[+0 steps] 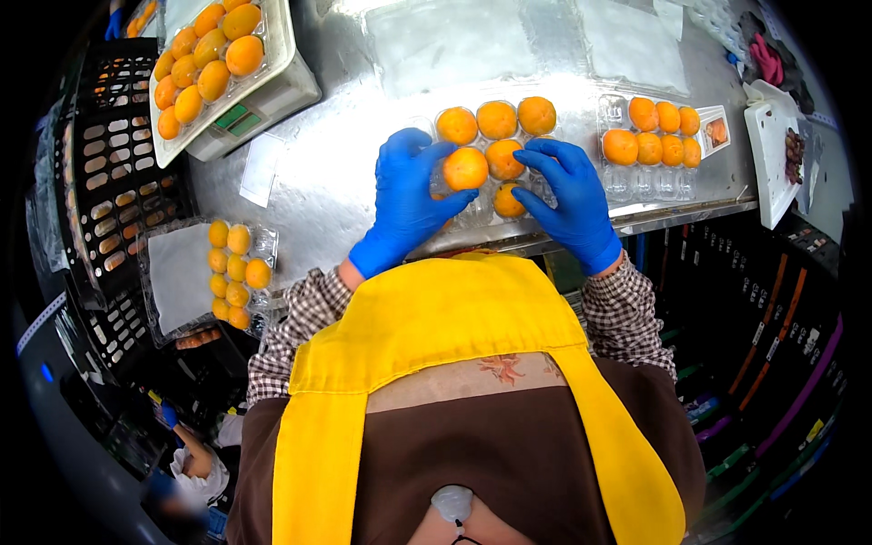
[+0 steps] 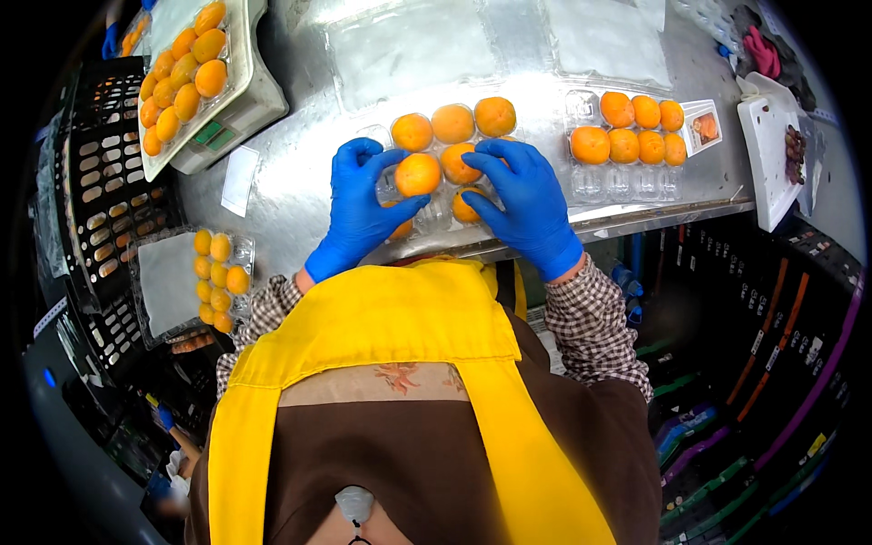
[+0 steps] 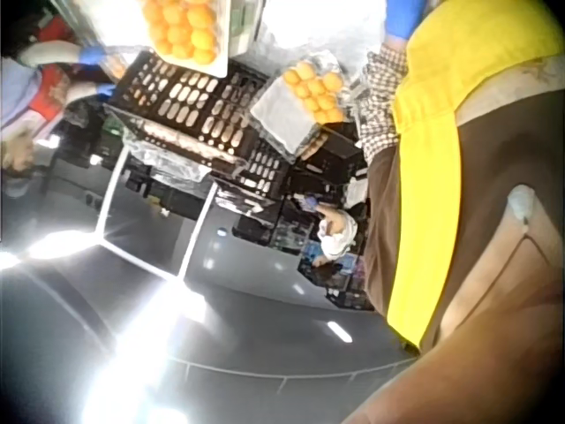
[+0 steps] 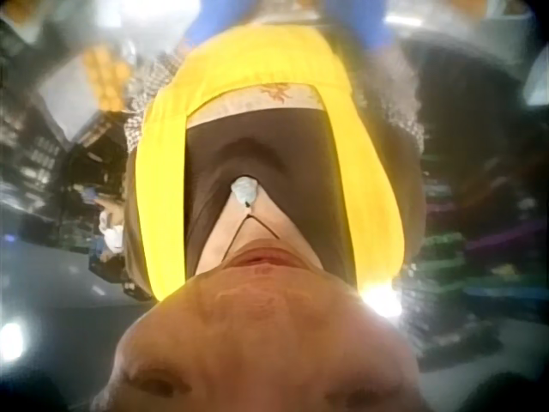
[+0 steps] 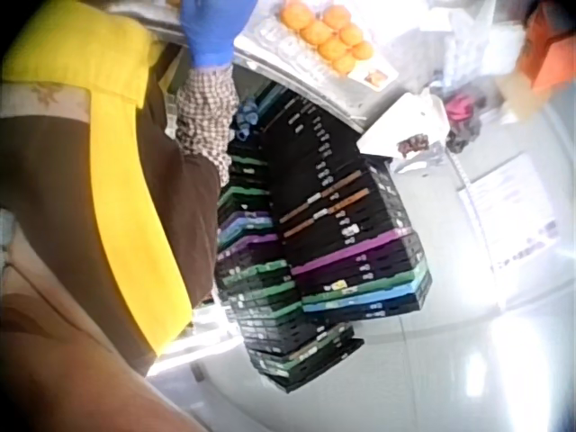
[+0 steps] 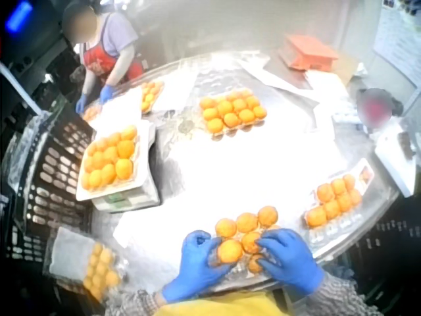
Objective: The person picks up containers of persimmons from a crate, removes individual fruits to sort them, and then packs them into plastic trays before applying product labels to the finished packages.
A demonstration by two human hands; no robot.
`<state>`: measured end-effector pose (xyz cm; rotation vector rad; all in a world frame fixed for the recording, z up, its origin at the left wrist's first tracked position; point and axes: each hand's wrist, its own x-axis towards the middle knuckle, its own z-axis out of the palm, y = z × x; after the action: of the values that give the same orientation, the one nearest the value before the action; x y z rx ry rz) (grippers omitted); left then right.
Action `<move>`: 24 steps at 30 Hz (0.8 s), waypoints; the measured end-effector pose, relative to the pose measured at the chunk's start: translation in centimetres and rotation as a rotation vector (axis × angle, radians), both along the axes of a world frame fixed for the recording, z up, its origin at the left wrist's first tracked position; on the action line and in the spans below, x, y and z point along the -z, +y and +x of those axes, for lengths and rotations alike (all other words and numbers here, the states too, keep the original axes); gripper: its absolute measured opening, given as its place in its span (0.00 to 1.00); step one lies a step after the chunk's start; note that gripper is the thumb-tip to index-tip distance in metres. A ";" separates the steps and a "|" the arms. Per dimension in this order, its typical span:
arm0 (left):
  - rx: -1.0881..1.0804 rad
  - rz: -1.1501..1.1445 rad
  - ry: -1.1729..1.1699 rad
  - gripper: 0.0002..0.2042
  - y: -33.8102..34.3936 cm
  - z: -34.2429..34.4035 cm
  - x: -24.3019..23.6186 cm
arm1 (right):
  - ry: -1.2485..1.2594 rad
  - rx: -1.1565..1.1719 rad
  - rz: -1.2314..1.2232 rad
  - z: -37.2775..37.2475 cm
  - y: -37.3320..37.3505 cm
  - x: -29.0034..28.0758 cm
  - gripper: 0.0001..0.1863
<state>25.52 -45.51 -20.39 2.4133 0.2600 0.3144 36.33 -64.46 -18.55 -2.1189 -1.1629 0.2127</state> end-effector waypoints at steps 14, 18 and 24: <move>0.091 -0.667 -0.157 0.28 0.9 -1.6 -2.1 | 0.816 0.012 0.334 -3.3 3.0 -2.4 0.25; 0.080 -0.735 -0.145 0.29 0.8 -1.9 -2.3 | 0.777 -0.016 0.377 -3.4 3.1 -2.5 0.25; -0.064 -1.273 0.050 0.25 0.3 -1.9 -3.3 | 0.951 0.087 0.481 -3.8 3.0 -2.4 0.22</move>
<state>23.60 -45.18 -17.08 1.1566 0.3996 0.0560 32.51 -61.45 -16.14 -1.3499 -0.4744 0.7233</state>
